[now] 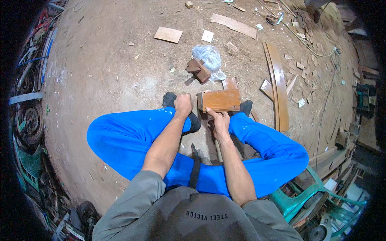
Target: The person aligns wooden panels to form a box structure and secures the joints by striking them with a wooden mallet.
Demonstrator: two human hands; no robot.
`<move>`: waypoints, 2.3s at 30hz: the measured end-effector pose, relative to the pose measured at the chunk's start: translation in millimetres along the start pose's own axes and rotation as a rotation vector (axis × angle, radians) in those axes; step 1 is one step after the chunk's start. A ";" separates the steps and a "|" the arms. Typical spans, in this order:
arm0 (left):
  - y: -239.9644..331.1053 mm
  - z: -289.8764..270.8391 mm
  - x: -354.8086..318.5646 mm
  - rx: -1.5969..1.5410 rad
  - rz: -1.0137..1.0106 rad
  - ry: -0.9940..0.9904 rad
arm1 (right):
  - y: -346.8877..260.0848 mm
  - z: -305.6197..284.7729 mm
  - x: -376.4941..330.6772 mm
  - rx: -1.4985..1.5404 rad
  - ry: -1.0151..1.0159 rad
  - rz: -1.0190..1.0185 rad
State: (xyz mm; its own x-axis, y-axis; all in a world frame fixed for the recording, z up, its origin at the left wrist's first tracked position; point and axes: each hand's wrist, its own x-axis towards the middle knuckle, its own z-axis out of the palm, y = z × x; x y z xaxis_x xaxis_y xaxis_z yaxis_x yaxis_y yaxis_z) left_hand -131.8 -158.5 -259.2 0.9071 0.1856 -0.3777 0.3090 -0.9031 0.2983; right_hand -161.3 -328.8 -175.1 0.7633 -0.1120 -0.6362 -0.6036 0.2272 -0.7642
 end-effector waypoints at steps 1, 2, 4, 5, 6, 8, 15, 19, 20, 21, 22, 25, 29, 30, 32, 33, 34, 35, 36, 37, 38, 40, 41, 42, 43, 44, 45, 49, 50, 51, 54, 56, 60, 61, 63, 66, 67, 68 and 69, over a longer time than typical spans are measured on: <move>-2.9 5.7 1.1 -0.041 0.058 0.137 | 1.7 0.9 0.0 0.000 -0.002 0.026; -6.6 10.7 3.7 -0.045 0.052 0.134 | 3.3 1.6 0.1 0.000 -0.003 0.052; -9.3 15.1 9.0 0.040 0.068 0.119 | 2.4 7.5 -4.0 0.032 -0.007 0.068; -7.2 15.4 10.4 0.035 0.066 0.114 | 0.7 9.5 -5.5 0.070 -0.010 0.079; -4.1 16.2 11.4 0.066 0.036 0.085 | 2.4 8.1 -4.7 0.064 -0.007 0.082; -1.6 16.5 11.0 0.104 0.005 0.054 | 6.6 8.6 -5.3 0.094 0.010 0.092; -0.7 18.5 12.6 0.079 0.095 0.042 | 12.0 4.1 -0.8 0.189 -0.025 0.118; -2.0 19.3 12.0 0.077 0.112 0.091 | 2.0 6.9 -1.7 0.162 -0.039 0.075; -0.9 16.4 11.7 0.077 0.107 0.094 | 2.2 5.9 -0.9 0.160 -0.044 0.075; 0.0 13.2 11.4 0.066 0.100 0.085 | 2.3 3.0 0.5 0.114 -0.074 0.090; 0.5 12.3 10.8 0.053 0.093 0.077 | 1.9 -0.2 1.3 0.064 -0.105 0.105; 0.8 12.7 10.3 0.058 0.107 0.034 | 2.2 -7.3 4.9 0.092 -0.129 0.133; -1.5 20.3 11.5 0.054 0.110 0.103 | -0.4 -13.1 15.6 0.041 -0.185 0.130; -1.2 21.7 12.1 0.046 0.104 0.105 | -1.1 -13.2 18.3 0.032 -0.188 0.129; -3.8 22.0 14.4 0.050 0.112 0.135 | -3.1 -11.2 20.2 0.006 -0.215 0.106; -5.9 22.6 12.3 0.026 0.124 0.124 | -4.2 -13.4 18.1 -0.039 -0.209 0.102; -7.0 21.0 10.2 0.024 0.119 0.126 | -9.1 -10.9 13.7 -0.043 -0.213 0.102; -7.9 19.3 8.2 -0.066 0.086 0.168 | -15.0 -7.3 8.7 -0.036 -0.205 0.126; -8.4 17.7 6.2 -0.156 0.054 0.210 | -18.5 -5.0 5.7 -0.028 -0.196 0.150; -6.7 14.2 5.2 -0.155 0.058 0.211 | -16.7 -8.4 8.2 -0.024 -0.194 0.147; -5.0 10.3 5.8 -0.300 -0.007 0.244 | -15.2 -12.2 12.4 -0.045 -0.210 0.123; -9.6 5.7 8.5 -0.437 -0.076 0.282 | -13.0 -12.6 15.0 -0.060 -0.236 0.101; -16.6 4.9 10.5 -0.694 -0.130 0.288 | -12.0 -9.0 13.6 -0.045 -0.244 0.082; -23.4 4.7 10.2 -0.951 -0.183 0.292 | -11.5 -5.5 12.3 -0.029 -0.252 0.063; -9.0 -9.4 7.4 -1.082 -0.300 0.172 | -9.1 -15.3 18.5 -0.050 -0.224 0.080; -11.8 -16.0 5.6 -1.070 -0.296 0.170 | -6.2 -15.7 19.2 -0.038 -0.224 0.082; -15.6 -24.0 5.4 -1.159 -0.221 0.103 | -3.0 -15.3 19.9 -0.034 -0.233 0.080; 4.0 -70.8 -1.3 -1.289 -0.016 -0.015 | 2.9 -23.8 30.7 -0.097 -0.233 0.049; 6.2 -78.2 -4.2 -1.284 0.065 -0.002 | 0.8 -19.2 25.9 -0.122 -0.242 0.033; 11.2 -84.0 -7.5 -1.322 0.025 -0.016 | 0.0 -15.7 19.1 -0.022 -0.240 0.054; 37.6 -100.9 -26.8 -1.241 0.072 0.013 | 3.7 -20.1 22.0 -0.047 -0.215 0.001; 45.3 -101.6 -34.4 -1.281 0.110 0.014 | 6.0 -19.0 23.3 0.001 -0.205 -0.001; 48.4 -92.2 -40.5 -1.063 0.129 0.172 | 14.6 -21.8 28.3 -0.040 -0.219 -0.027; 48.8 -89.0 -39.2 -1.042 0.153 0.200 | 10.5 -20.3 27.2 -0.083 -0.216 -0.026; 48.3 -83.1 -37.4 -0.986 0.206 0.243 | 5.5 -16.6 20.5 -0.086 -0.192 0.008; 48.9 -74.4 -35.9 -1.000 0.149 0.259 | 2.4 -15.2 17.6 -0.069 -0.158 -0.064; 52.3 -73.3 -37.2 -1.005 0.142 0.258 | 7.2 -17.7 22.4 -0.132 -0.194 -0.076; 55.3 -73.2 -37.1 -0.994 0.149 0.240 | 11.2 -21.0 27.8 -0.117 -0.179 -0.070; 58.1 -73.7 -36.3 -0.962 0.169 0.263 | 15.6 -23.2 32.6 -0.059 -0.184 -0.049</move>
State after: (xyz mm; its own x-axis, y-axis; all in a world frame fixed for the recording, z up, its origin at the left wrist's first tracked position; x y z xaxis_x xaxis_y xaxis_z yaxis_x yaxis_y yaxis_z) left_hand -125.6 -189.1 -163.5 0.9585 0.2689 -0.0948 0.1648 -0.2512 0.9538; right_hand -151.2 -351.4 -210.2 0.8179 0.0584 -0.5723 -0.5732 0.1680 -0.8020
